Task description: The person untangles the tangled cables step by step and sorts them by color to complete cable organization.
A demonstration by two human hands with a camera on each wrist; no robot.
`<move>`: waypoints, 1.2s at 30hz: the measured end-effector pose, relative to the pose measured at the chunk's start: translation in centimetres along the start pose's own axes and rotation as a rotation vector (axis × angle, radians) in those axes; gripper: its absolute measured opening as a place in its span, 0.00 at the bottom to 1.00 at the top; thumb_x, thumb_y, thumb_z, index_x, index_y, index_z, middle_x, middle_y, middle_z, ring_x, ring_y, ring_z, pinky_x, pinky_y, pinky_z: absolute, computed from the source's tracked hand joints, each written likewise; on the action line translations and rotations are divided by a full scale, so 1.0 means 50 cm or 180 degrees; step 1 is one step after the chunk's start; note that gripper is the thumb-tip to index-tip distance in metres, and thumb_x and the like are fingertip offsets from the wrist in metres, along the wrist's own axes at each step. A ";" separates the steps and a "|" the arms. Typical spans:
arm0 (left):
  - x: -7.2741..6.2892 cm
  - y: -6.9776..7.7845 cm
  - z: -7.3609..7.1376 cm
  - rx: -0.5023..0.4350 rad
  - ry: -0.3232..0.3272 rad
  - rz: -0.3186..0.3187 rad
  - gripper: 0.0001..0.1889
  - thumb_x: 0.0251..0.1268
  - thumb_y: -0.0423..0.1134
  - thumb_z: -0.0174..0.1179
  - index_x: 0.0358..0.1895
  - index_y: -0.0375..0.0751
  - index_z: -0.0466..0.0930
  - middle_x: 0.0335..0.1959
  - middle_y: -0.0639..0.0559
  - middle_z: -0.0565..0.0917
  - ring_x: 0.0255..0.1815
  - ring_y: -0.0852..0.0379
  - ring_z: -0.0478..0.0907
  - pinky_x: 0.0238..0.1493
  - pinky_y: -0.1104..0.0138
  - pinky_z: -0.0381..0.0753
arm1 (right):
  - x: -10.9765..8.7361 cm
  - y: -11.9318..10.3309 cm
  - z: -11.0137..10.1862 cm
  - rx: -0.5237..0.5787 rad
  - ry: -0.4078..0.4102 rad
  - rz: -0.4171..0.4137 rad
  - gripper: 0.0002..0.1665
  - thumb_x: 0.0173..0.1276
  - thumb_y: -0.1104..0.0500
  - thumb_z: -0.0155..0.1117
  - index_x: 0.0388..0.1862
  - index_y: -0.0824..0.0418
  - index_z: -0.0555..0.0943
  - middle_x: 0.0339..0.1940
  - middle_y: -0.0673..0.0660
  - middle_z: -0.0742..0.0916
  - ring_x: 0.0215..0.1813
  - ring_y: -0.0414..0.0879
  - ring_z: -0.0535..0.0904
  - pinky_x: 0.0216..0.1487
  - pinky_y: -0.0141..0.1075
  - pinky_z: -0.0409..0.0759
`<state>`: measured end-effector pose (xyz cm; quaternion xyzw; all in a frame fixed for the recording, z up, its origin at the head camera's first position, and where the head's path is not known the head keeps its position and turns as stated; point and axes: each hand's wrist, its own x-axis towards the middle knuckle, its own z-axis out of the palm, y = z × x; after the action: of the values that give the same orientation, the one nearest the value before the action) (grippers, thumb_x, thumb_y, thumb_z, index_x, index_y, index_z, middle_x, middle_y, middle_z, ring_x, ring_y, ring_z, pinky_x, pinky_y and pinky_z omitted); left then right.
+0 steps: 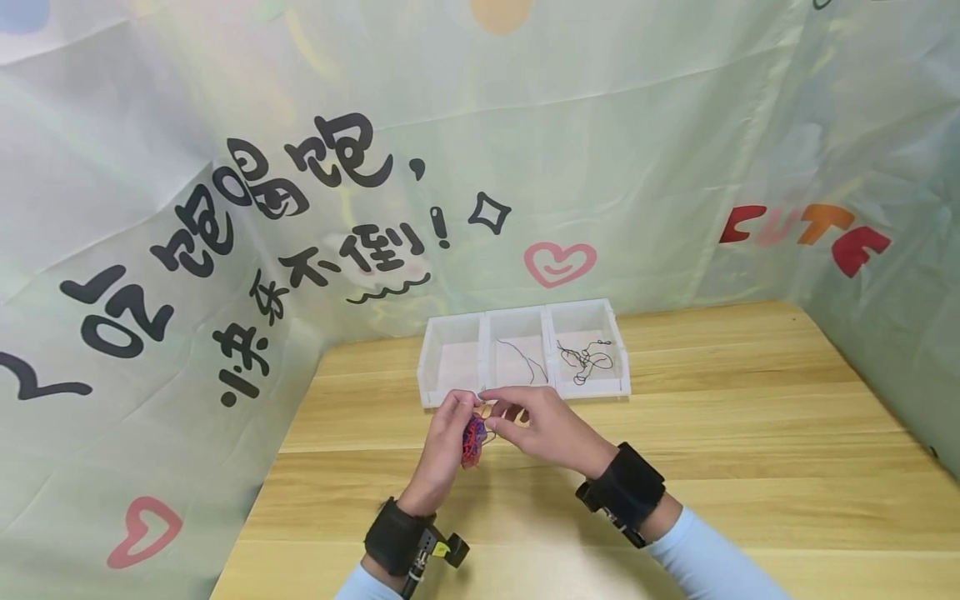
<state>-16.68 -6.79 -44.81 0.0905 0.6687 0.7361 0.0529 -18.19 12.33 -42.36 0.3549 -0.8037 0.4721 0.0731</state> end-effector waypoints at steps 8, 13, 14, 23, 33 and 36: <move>0.003 -0.007 -0.005 0.0195 -0.0084 0.0141 0.23 0.80 0.53 0.50 0.50 0.32 0.71 0.20 0.52 0.73 0.16 0.62 0.67 0.15 0.72 0.66 | 0.002 0.010 0.003 -0.0430 0.0187 -0.0572 0.07 0.65 0.64 0.74 0.42 0.58 0.88 0.33 0.43 0.87 0.36 0.35 0.82 0.37 0.35 0.83; 0.002 -0.012 -0.013 0.0288 -0.0038 0.0331 0.19 0.79 0.49 0.54 0.49 0.32 0.72 0.17 0.53 0.69 0.16 0.62 0.65 0.17 0.72 0.63 | -0.006 0.021 -0.007 -0.0791 0.0382 -0.0697 0.08 0.60 0.67 0.76 0.32 0.55 0.88 0.29 0.42 0.85 0.31 0.33 0.79 0.32 0.32 0.81; 0.002 -0.012 -0.014 0.0333 -0.0005 0.0388 0.17 0.79 0.48 0.55 0.48 0.34 0.73 0.17 0.53 0.69 0.16 0.62 0.65 0.17 0.72 0.63 | -0.009 0.023 -0.009 -0.0852 0.0423 -0.0671 0.08 0.60 0.67 0.76 0.32 0.55 0.88 0.29 0.41 0.85 0.31 0.33 0.79 0.32 0.32 0.80; 0.002 -0.006 -0.012 0.0697 0.0721 0.0774 0.10 0.74 0.43 0.63 0.45 0.40 0.77 0.15 0.54 0.72 0.14 0.61 0.66 0.16 0.72 0.60 | -0.029 0.029 -0.019 -0.0941 0.0543 -0.0429 0.10 0.62 0.68 0.73 0.31 0.52 0.86 0.28 0.39 0.82 0.31 0.32 0.77 0.32 0.31 0.78; -0.021 0.058 0.019 0.1111 0.0450 0.0797 0.08 0.74 0.34 0.61 0.48 0.32 0.82 0.26 0.45 0.81 0.23 0.64 0.73 0.23 0.72 0.73 | -0.018 0.004 0.005 -0.1422 0.0049 -0.0404 0.11 0.66 0.60 0.72 0.46 0.62 0.86 0.37 0.51 0.89 0.37 0.43 0.85 0.40 0.40 0.84; -0.017 0.054 0.021 0.1045 0.0220 0.0681 0.10 0.74 0.35 0.61 0.50 0.33 0.80 0.29 0.46 0.81 0.24 0.62 0.76 0.23 0.66 0.81 | -0.010 -0.001 0.017 -0.1201 -0.0071 -0.0568 0.05 0.67 0.65 0.71 0.41 0.61 0.86 0.32 0.48 0.87 0.31 0.36 0.80 0.34 0.33 0.81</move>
<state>-15.52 -6.20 -42.08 0.1431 0.7678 0.6213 -0.0640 -17.62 11.89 -43.02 0.4099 -0.8439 0.3009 0.1708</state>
